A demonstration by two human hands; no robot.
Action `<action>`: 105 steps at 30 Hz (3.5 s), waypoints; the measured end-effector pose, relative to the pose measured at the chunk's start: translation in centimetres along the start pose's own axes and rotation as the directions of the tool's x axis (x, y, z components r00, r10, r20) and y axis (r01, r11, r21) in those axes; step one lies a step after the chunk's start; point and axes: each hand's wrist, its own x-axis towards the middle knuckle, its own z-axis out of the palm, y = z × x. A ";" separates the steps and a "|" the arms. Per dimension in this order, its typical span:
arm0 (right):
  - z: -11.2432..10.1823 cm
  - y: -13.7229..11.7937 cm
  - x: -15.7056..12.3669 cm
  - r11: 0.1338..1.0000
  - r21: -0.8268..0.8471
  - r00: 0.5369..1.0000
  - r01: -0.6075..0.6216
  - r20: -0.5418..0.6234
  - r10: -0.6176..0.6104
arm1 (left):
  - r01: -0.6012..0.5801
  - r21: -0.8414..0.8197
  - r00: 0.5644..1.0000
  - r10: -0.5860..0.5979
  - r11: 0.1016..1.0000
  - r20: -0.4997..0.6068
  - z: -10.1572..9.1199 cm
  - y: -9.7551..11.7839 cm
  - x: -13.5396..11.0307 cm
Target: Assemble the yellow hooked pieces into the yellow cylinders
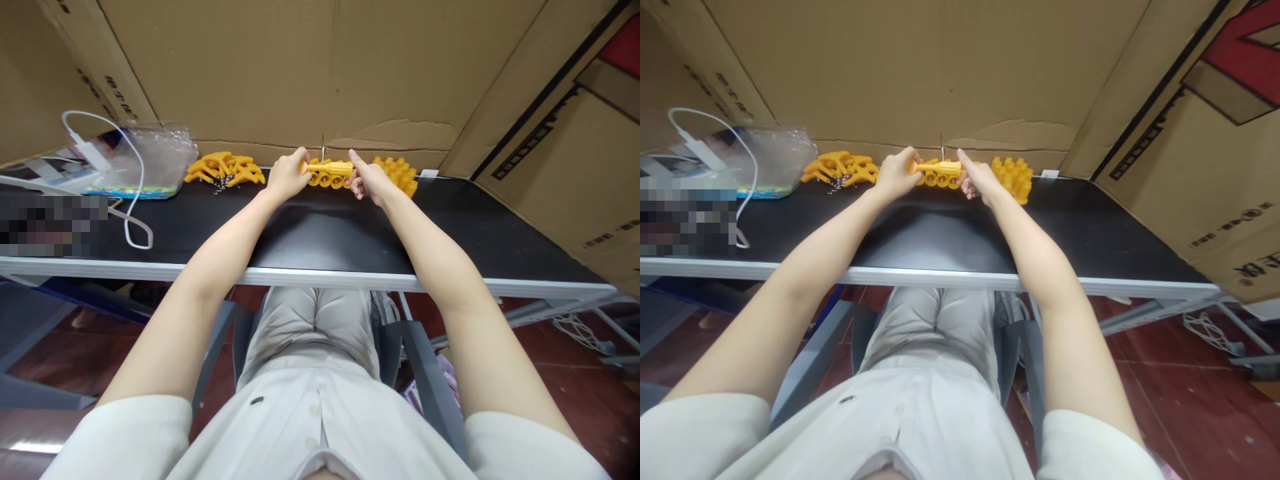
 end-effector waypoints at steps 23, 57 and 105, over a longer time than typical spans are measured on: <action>0.1 0.0 0.1 0.996 -0.010 0.996 0.088 0.007 -0.088 | 0.012 0.015 1.000 -0.012 1.000 -0.009 -0.5 0.5 -0.1; -1.1 2.1 1.5 0.977 0.033 0.973 0.212 0.084 -0.214 | 0.069 0.005 0.996 -0.069 0.998 0.053 -0.4 -0.3 0.2; 2.0 -3.0 -1.8 0.874 0.429 0.970 -0.228 0.017 0.244 | -0.022 0.022 0.998 0.021 1.000 0.062 0.3 -1.4 0.6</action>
